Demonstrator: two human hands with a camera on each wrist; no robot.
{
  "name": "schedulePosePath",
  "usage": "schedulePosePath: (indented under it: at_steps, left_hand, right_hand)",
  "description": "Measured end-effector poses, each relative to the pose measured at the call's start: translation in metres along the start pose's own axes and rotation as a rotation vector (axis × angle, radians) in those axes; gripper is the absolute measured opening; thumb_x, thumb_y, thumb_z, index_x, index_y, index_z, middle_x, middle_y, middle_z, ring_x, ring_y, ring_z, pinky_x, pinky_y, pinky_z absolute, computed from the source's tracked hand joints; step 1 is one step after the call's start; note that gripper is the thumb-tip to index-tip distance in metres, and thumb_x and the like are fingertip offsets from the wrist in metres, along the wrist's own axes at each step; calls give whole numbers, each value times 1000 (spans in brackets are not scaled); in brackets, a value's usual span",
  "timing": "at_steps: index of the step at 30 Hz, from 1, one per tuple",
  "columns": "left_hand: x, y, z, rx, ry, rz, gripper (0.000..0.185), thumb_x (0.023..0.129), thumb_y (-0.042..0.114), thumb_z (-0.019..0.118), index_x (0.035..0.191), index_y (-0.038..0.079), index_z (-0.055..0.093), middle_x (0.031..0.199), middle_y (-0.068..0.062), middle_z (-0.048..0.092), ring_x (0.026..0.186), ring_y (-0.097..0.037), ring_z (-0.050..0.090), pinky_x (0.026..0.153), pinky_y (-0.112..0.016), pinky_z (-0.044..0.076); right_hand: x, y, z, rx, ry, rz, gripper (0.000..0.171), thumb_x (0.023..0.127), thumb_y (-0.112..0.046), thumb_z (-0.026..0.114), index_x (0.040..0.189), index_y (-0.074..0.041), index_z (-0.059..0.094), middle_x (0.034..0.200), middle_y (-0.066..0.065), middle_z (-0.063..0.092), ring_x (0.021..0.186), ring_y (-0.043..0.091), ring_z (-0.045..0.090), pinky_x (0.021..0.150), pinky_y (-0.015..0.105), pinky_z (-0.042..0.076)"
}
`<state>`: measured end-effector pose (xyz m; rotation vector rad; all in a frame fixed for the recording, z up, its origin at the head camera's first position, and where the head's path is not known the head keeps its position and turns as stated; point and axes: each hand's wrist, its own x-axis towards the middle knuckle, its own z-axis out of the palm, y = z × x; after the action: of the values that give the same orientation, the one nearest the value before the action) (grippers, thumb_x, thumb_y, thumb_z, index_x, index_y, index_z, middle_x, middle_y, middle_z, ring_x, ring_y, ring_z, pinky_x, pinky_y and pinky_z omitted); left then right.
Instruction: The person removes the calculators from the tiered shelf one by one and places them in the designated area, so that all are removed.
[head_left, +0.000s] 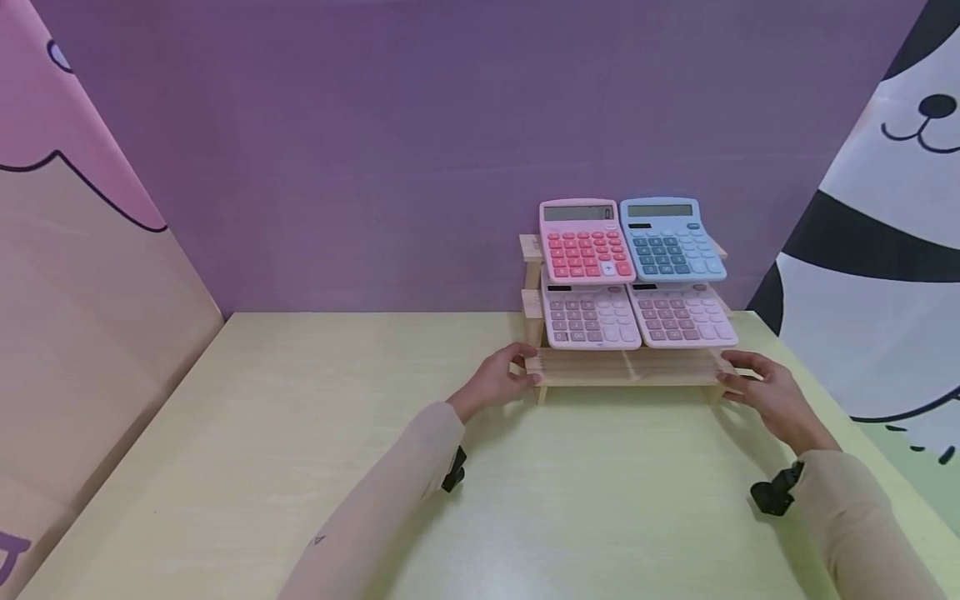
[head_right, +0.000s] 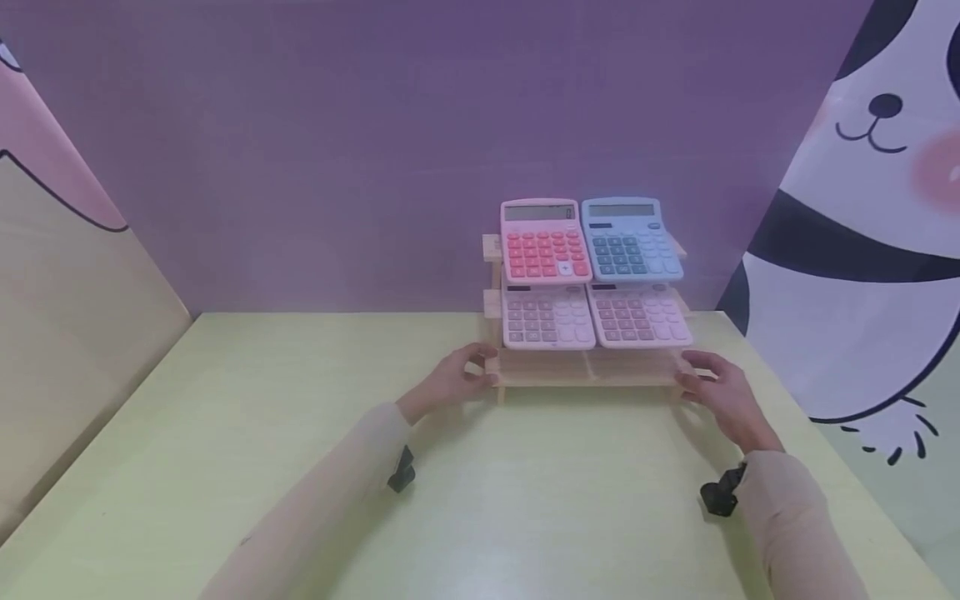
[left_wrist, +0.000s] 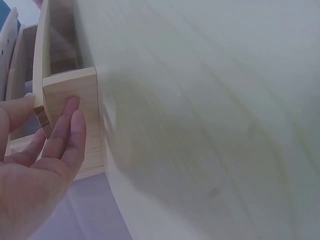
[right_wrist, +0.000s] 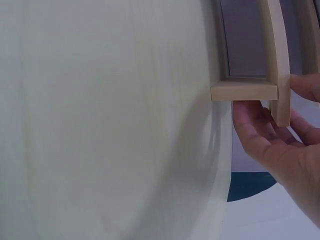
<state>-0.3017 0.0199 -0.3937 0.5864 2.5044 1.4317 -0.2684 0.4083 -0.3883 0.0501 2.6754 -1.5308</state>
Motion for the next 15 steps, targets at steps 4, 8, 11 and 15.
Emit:
schedulePosePath:
  at_steps: [4, 8, 11, 15]
  left_hand:
    - [1, 0, 1, 5, 1, 1, 43, 88, 17, 62, 128, 10, 47, 115, -11, 53, 95, -23, 61, 75, -23, 53]
    - [2, -1, 1, 4, -1, -2, 42, 88, 17, 62, 127, 11, 48, 115, -11, 53, 95, -22, 61, 74, -22, 53]
    - [2, 0, 1, 1, -4, -2, 43, 88, 16, 61, 128, 10, 48, 115, -11, 53, 96, -23, 61, 75, -23, 54]
    - [1, 0, 0, 4, -7, 3, 42, 88, 16, 61, 128, 9, 48, 115, -12, 52, 97, -25, 61, 76, -24, 54]
  right_hand:
    - [-1, 0, 0, 3, 3, -4, 63, 95, -28, 49, 140, 6, 21, 134, 20, 25, 85, -10, 48, 77, 19, 54]
    - [-2, 0, -1, 8, 4, -26, 61, 95, -26, 49, 139, 7, 21, 133, 21, 26, 84, -11, 49, 77, 19, 55]
    - [-3, -1, -2, 8, 2, -46, 60, 95, -24, 49, 138, 8, 22, 132, 22, 27, 84, -11, 49, 76, 19, 55]
    - [-3, -1, -2, 12, 2, -52, 60, 94, -23, 50, 137, 9, 23, 131, 23, 28, 84, -10, 50, 76, 19, 55]
